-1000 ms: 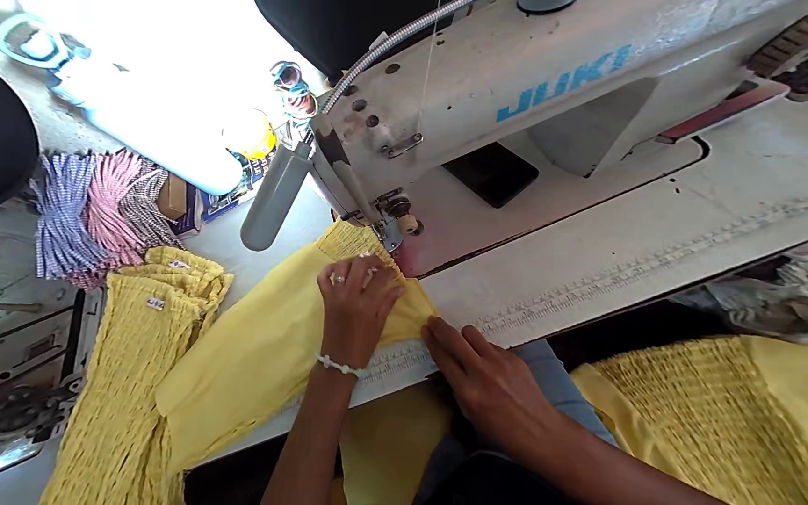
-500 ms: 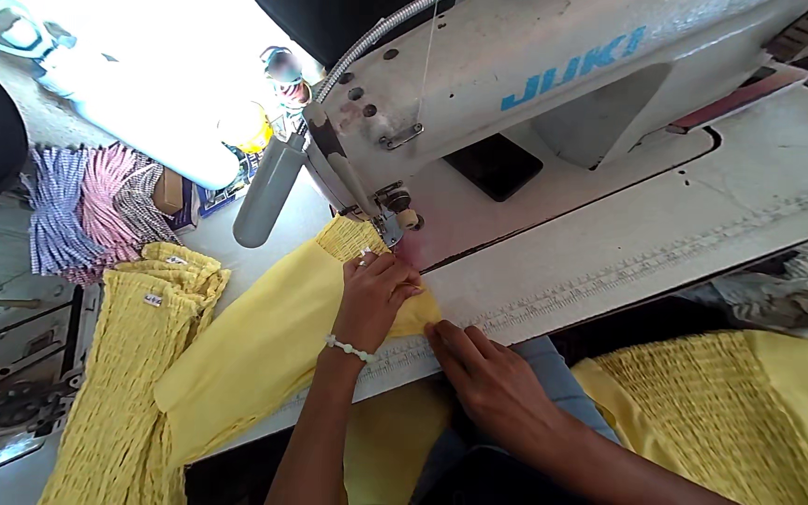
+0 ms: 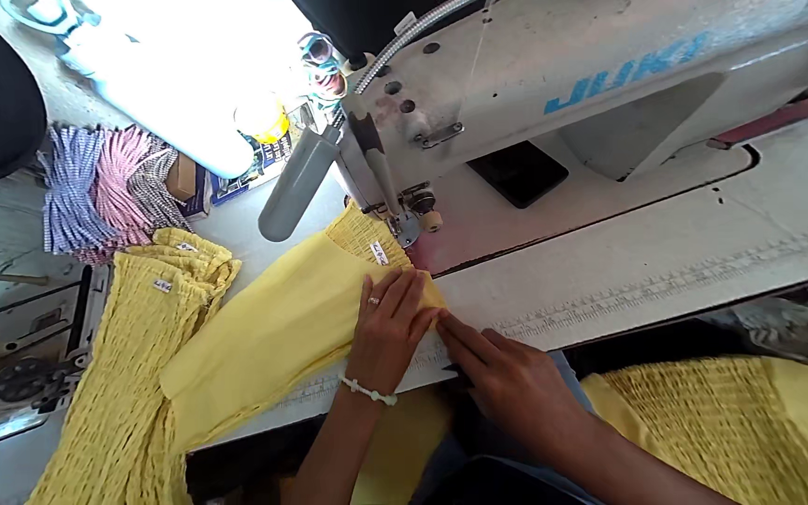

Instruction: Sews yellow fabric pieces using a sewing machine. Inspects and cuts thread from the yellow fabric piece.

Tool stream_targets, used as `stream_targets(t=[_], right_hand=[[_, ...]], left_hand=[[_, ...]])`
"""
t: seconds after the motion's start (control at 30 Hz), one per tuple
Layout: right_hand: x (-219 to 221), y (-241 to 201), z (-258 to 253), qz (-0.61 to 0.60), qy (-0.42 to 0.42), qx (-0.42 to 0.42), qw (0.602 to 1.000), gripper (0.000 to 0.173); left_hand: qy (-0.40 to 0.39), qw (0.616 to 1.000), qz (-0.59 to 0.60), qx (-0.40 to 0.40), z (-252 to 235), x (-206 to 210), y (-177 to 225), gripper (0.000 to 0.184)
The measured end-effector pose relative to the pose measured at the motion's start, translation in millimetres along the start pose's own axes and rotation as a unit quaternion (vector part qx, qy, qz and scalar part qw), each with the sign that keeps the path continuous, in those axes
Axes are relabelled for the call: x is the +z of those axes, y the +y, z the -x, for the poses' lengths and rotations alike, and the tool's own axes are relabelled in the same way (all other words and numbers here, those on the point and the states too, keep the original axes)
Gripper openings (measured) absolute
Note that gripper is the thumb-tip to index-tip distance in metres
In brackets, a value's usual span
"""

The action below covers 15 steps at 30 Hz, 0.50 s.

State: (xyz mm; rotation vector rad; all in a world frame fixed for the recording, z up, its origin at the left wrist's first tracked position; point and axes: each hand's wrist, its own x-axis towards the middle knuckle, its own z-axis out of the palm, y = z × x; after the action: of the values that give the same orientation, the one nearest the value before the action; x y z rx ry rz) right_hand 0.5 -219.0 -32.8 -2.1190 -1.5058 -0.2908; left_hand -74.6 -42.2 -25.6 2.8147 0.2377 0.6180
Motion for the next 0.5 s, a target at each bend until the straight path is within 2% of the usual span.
stream_targets(t=[0.13,0.3,0.5], right_hand=[[8.9,6.5,-24.2,0.009,-0.005,0.005,1.000,0.031],[13.0,12.7,-44.9,0.003,-0.021,0.009,1.000,0.036],[19.1,9.3,-58.9,-0.002,-0.022,0.014,1.000,0.033]], left_hand=[[0.003,1.000,0.004,-0.002,-17.0,2.8,-18.4,0.036],[0.001,1.000,0.016,0.008,-34.0,3.8,-38.6,0.038],[0.007,0.999,0.015,0.034,-42.6,2.9,-56.4,0.037]])
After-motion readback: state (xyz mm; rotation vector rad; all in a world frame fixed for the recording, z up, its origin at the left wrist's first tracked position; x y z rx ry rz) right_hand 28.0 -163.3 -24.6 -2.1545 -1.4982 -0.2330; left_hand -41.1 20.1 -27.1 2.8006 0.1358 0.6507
